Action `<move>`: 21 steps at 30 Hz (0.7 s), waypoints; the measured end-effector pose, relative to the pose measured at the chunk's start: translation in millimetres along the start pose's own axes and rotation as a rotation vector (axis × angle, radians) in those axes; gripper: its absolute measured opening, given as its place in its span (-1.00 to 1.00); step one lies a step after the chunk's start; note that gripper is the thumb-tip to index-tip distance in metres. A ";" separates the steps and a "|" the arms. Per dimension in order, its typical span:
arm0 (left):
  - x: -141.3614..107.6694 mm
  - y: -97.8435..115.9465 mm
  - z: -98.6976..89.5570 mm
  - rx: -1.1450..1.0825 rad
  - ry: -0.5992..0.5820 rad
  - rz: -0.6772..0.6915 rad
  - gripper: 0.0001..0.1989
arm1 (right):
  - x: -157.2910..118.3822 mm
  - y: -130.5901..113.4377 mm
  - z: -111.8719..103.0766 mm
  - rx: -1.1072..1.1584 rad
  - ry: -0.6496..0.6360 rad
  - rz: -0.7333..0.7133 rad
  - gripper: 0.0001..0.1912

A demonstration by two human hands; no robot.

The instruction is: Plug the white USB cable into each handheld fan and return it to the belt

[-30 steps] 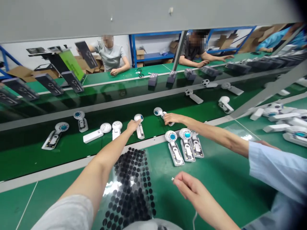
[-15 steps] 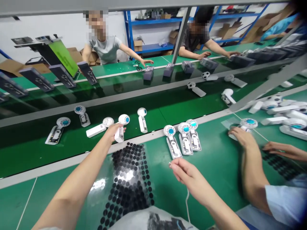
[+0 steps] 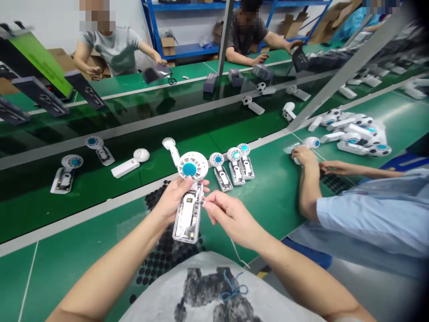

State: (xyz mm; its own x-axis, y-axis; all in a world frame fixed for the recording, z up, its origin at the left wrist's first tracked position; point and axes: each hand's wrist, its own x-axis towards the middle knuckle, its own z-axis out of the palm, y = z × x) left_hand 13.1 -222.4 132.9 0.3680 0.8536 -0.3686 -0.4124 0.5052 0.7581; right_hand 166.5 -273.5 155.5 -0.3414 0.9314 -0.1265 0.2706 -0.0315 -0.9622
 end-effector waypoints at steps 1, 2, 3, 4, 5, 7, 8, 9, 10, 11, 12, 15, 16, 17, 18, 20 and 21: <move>-2.3 0.4 0.5 0.010 -0.014 0.011 -0.55 | -2.5 -1.2 0.1 0.004 -0.001 0.007 -0.78; -4.4 1.0 0.8 0.015 -0.030 0.019 -0.54 | -4.7 -2.4 0.3 0.010 -0.005 0.015 -0.79; -6.3 1.6 0.9 0.015 -0.048 0.022 -0.53 | -6.5 -3.5 0.5 0.013 -0.013 0.021 -0.81; -8.1 2.0 0.8 0.012 -0.063 0.022 -0.52 | -8.1 -4.5 0.9 0.015 -0.020 0.025 -0.82; -9.7 2.1 0.8 0.009 -0.078 0.013 -0.51 | -9.3 -5.4 1.3 0.016 -0.025 0.028 -0.83; -12.3 1.4 0.5 0.008 -0.099 -0.013 -0.48 | -10.8 -6.4 1.9 0.016 -0.023 0.036 -0.84; -13.2 0.8 0.3 0.009 -0.103 -0.022 -0.47 | -11.2 -6.5 2.1 0.018 -0.012 0.037 -0.84; -14.0 0.0 0.1 0.014 -0.107 -0.028 -0.45 | -11.5 -6.4 2.2 0.022 -0.001 0.037 -0.83; -14.6 -0.8 0.0 0.023 -0.111 -0.026 -0.43 | -11.7 -6.0 2.3 0.023 0.009 0.036 -0.82; -15.0 -1.5 -0.1 0.034 -0.115 -0.017 -0.42 | -11.8 -5.6 2.3 0.022 0.013 0.032 -0.82; -15.4 -2.0 -0.2 0.050 -0.118 -0.007 -0.41 | -11.9 -5.0 2.2 0.015 0.011 0.027 -0.82; -16.0 -2.4 -0.3 0.104 -0.122 0.025 -0.41 | -12.2 -3.0 2.4 -0.030 -0.003 0.012 -0.83; -16.1 -2.3 -0.5 0.121 -0.122 0.035 -0.41 | -12.3 -2.3 2.6 -0.046 -0.005 0.009 -0.83; -16.1 -2.4 -0.7 0.134 -0.124 0.042 -0.42 | -12.4 -1.6 2.9 -0.061 -0.003 0.007 -0.83; -15.9 -2.7 -1.0 0.139 -0.126 0.043 -0.43 | -12.5 -1.0 3.3 -0.072 0.002 0.005 -0.83; -15.3 -3.9 -2.0 0.114 -0.130 0.026 -0.44 | -12.7 0.0 4.1 -0.075 0.005 -0.008 -0.83; -14.9 -5.0 -2.6 0.090 -0.129 0.011 -0.44 | -12.7 0.4 4.5 -0.064 0.004 -0.016 -0.83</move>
State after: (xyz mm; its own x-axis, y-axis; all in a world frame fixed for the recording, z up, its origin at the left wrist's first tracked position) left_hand 7.4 -237.3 133.2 0.4701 0.8329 -0.2919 -0.3428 0.4771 0.8093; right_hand 166.9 -287.0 155.6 -0.3422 0.9332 -0.1101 0.3218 0.0063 -0.9468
